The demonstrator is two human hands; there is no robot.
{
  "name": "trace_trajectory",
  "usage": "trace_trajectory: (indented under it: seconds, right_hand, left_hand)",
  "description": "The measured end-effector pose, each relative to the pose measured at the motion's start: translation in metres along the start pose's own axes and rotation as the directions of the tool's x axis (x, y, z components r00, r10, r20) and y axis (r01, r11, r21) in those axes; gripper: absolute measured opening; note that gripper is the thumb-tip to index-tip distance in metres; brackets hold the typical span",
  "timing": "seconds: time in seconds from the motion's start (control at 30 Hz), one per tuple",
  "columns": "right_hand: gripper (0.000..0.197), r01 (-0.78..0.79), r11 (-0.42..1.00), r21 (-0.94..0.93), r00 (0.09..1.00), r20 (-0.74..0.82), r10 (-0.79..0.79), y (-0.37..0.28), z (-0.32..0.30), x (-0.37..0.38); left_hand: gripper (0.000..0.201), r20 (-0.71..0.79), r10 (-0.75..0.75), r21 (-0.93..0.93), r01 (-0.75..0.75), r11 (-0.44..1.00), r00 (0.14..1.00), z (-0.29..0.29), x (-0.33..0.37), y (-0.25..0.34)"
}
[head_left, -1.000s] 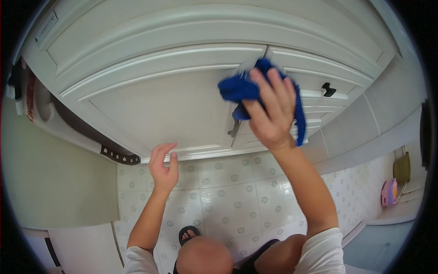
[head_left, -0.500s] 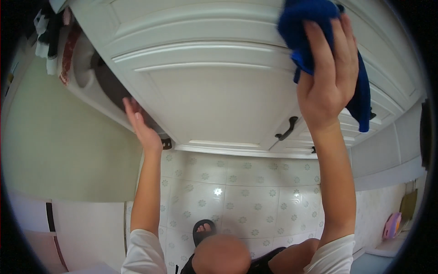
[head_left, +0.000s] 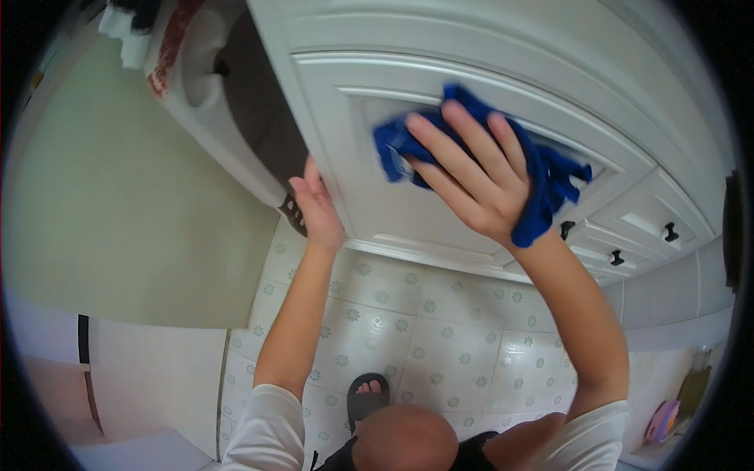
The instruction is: The person organizes cleaning supplies within a cabinet, wipes down the exterior and interior surfaces with a cloth, and rinses the cloth in a sink before continuing to wipe a storage unit.
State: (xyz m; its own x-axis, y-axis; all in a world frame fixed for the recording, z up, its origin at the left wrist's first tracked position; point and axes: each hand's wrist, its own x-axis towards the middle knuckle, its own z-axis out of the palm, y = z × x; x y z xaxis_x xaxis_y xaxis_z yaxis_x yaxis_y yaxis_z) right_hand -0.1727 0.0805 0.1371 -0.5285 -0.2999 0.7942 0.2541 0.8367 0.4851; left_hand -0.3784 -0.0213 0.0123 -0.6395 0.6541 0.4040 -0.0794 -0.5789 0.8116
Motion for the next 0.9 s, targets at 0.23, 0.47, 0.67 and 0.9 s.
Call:
trace_trajectory:
  seconds: [0.23, 0.47, 0.67, 0.9]
  right_hand:
    - [0.006, 0.114, 0.976, -0.185, 0.993, 0.031, -0.110, 0.009, -0.010, 0.043]
    - [0.020, 0.231, 0.920, -0.317, 0.935, -0.191, -0.300, 0.036, 0.013, 0.194]
    - [0.019, 0.363, 0.890, -0.275, 0.888, -0.186, -0.420, 0.016, 0.049, 0.222]
    - [0.022, 0.385, 0.921, -0.054, 0.905, 0.218, -0.365, -0.045, 0.082, 0.138]
  left_hand:
    - [0.093, 0.042, 0.020, 0.045, -0.022, 0.999, 0.999, -0.003, 0.002, -0.008]
    - [0.075, 0.134, 0.074, 0.128, -0.091, 0.988, 0.988, -0.010, 0.004, -0.005]
    - [0.070, 0.149, 0.119, 0.128, -0.138, 0.982, 0.982, -0.009, 0.003, 0.010]
    - [0.095, 0.242, -0.114, -0.190, 0.162, 0.968, 0.964, -0.029, -0.005, 0.003]
